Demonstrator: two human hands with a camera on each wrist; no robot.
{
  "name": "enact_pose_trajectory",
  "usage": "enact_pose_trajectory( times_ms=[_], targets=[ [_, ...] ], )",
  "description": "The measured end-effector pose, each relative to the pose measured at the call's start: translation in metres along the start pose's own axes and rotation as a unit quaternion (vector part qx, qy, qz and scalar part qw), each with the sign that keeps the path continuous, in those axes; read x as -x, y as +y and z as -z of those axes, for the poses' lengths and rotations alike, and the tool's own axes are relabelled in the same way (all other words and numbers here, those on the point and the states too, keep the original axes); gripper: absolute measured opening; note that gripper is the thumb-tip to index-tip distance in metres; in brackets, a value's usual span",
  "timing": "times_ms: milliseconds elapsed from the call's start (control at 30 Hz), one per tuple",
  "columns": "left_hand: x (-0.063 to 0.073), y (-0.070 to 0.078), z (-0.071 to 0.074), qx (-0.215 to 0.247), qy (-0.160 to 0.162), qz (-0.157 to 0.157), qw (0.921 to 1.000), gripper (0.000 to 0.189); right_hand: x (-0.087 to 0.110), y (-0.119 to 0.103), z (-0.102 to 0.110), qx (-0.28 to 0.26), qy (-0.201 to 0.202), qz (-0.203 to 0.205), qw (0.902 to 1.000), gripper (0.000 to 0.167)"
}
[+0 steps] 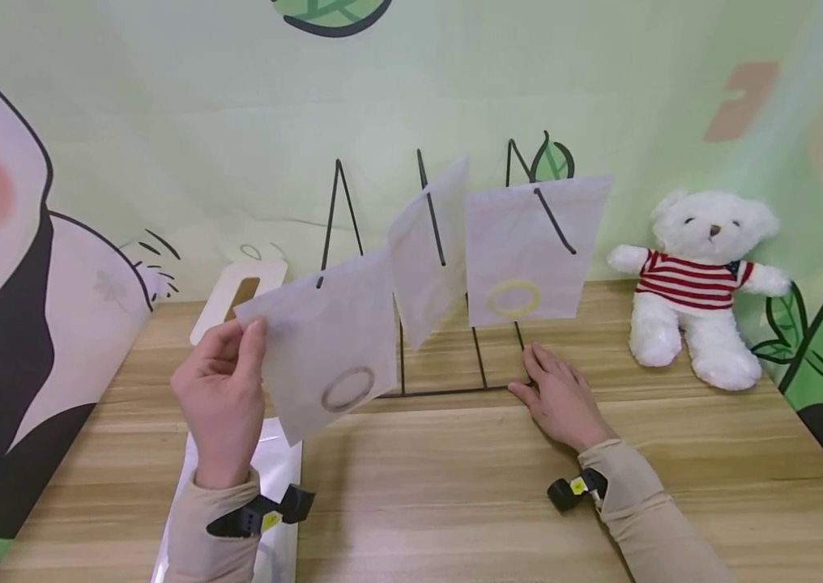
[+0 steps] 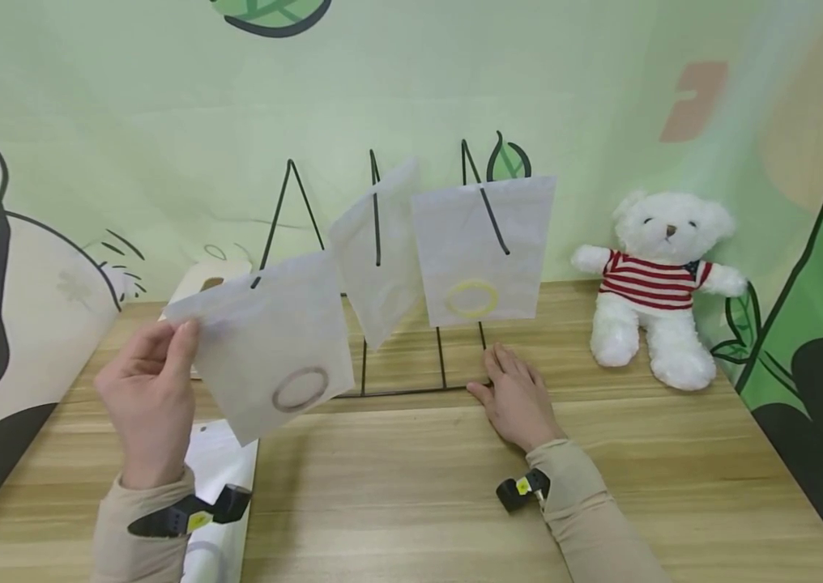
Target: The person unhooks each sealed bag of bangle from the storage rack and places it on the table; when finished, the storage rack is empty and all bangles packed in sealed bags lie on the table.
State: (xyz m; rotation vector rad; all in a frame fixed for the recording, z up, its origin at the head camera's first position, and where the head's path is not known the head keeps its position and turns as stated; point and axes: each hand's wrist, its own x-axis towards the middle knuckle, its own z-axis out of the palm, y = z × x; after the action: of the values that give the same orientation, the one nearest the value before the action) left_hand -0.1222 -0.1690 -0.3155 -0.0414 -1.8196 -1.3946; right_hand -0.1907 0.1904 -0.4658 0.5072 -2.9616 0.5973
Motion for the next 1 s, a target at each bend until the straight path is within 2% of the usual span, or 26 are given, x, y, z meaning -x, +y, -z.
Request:
enact_pose_trajectory(
  times_ms=[333, 1000],
  targets=[
    [0.0008, 0.0009, 0.0021, 0.023, 0.001, -0.007, 0.9997, 0.016, 0.0002, 0.0005, -0.0012, 0.0, -0.001, -0.002, 1.0, 0.063],
    [0.0049, 0.0058, 0.0056, 0.019, 0.002, -0.012, 0.9997, 0.015, -0.0002, -0.0016, 0.0015, 0.0, -0.01, -0.007, 0.9999, 0.064]
  ],
)
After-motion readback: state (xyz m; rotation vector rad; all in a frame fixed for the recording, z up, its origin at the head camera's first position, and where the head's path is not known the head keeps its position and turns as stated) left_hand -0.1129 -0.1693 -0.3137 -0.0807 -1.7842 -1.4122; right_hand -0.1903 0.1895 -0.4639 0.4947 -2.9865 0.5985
